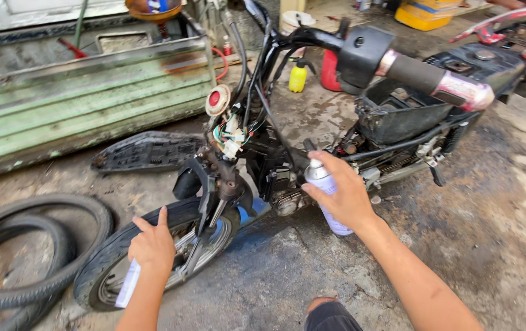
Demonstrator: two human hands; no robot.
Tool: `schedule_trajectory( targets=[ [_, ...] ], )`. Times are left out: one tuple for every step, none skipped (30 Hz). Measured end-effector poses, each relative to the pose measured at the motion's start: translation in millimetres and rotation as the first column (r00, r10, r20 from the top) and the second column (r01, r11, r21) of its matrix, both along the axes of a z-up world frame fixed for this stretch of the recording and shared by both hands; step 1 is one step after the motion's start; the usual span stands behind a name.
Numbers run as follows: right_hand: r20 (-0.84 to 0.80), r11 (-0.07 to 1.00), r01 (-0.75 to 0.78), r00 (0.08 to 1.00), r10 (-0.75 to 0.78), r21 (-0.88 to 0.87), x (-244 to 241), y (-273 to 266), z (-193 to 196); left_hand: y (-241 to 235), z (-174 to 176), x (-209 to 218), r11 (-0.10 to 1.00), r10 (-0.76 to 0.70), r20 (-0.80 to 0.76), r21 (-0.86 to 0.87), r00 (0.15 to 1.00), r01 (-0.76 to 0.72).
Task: The person sprays a cleaning agent from two aerosol cans onto various parts of a disassembled motorcycle, including the engine, frame, handlebars, and front fork. The person moves around the bike to reach different areas while applying the spray.
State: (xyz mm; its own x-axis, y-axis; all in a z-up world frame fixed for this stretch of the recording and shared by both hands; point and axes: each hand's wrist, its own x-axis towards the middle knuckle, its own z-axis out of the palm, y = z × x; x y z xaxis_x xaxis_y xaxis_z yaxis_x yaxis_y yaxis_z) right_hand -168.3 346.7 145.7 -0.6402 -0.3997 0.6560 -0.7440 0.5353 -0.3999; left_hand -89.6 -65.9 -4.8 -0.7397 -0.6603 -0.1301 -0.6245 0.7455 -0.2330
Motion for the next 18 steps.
schedule_trajectory(
  targets=[
    [0.0, 1.0, 0.023, 1.0, -0.023, -0.005, 0.2, 3.8, 0.0, -1.8, 3.5, -2.7, 1.0, -0.023, 0.0, -0.005, 1.0, 0.023],
    [-0.01, 0.994, 0.087, 0.996, -0.088, -0.073, 0.5, 7.5, -0.2, -3.7, 6.8, -5.5, 1.0, -0.008, 0.004, 0.029, 1.0, 0.008],
    [-0.014, 0.979, 0.148, 0.988, -0.152, -0.141, 1.7, 10.2, -0.9, -6.5, 9.9, -7.1, 0.998, 0.007, 0.012, 0.062, 1.0, -0.008],
    [-0.011, 0.974, 0.171, 0.985, -0.174, -0.146, 0.0, 14.1, -4.3, -11.5, 10.0, -9.5, 0.998, -0.015, 0.014, 0.057, 1.0, 0.015],
    [0.015, 0.977, 0.172, 0.985, -0.171, -0.123, -2.0, 18.2, -7.4, -16.1, 10.3, -11.6, 0.998, -0.054, 0.043, 0.03, 0.998, 0.052],
    [0.041, 0.98, 0.172, 0.985, -0.169, -0.101, -3.5, 22.9, -10.4, -20.4, 10.9, -13.5, 0.996, -0.091, 0.072, 0.004, 0.993, 0.091],
    [0.04, 0.976, 0.189, 0.982, -0.186, -0.108, -2.2, 23.6, -11.1, -24.9, 14.8, -17.3, 0.994, -0.108, 0.071, -0.003, 0.992, 0.109],
    [0.071, 0.983, 0.165, 0.985, -0.16, -0.075, -0.8, 24.9, -12.0, -28.7, 18.7, -21.2, 0.994, -0.11, 0.087, 0.014, 0.99, 0.109],
    [0.103, 0.99, 0.133, 0.986, -0.129, -0.04, -0.4, 27.5, -13.3, -30.4, 20.9, -22.9, 0.994, -0.105, 0.105, 0.034, 0.989, 0.102],
    [0.103, 0.989, 0.144, 0.985, -0.139, -0.044, -1.3, 30.7, -17.3, -34.7, 21.4, -30.8, 0.993, -0.116, 0.105, 0.03, 0.988, 0.113],
    [0.086, 0.991, 0.132, 0.987, -0.132, 0.006, -5.7, 30.9, -21.4, -40.7, 20.4, -33.4, 0.992, -0.126, 0.095, 0.009, 0.988, 0.125],
    [0.07, 0.991, 0.12, 0.99, -0.124, 0.056, -10.5, 31.2, -25.9, -46.6, 18.9, -36.6, 0.991, -0.136, 0.086, -0.012, 0.987, 0.137],
    [0.069, 0.993, 0.099, 0.992, -0.103, 0.06, -15.1, 29.6, -28.3, -57.2, 16.8, -38.5, 0.993, -0.115, 0.085, -0.007, 0.99, 0.116],
    [0.063, 0.995, 0.081, 0.994, -0.084, 0.052, -19.9, 28.8, -31.2, -67.1, 14.1, -40.2, 0.984, -0.15, 0.022, -0.096, 0.988, 0.152],
    [0.059, 0.997, 0.064, 0.996, -0.066, 0.043, -24.9, 29.0, -35.4, -76.2, 10.5, -41.8, 0.966, -0.19, -0.035, -0.188, 0.981, 0.18],
    [0.06, 0.998, 0.043, 0.997, -0.046, 0.047, -29.6, 26.4, -39.7, -71.9, 19.8, -37.9, 0.97, -0.169, -0.035, -0.184, 0.985, 0.16],
    [-0.022, 1.0, -0.015, 1.0, 0.014, -0.021, -36.6, 22.2, -43.4, -69.1, 31.0, -35.0, 0.946, -0.263, -0.09, -0.218, 0.961, 0.238],
    [-0.106, 0.993, -0.079, 0.992, 0.07, -0.085, -43.9, 18.6, -46.6, -65.5, 42.5, -32.5, 0.915, -0.354, -0.143, -0.259, 0.924, 0.31]
  ],
)
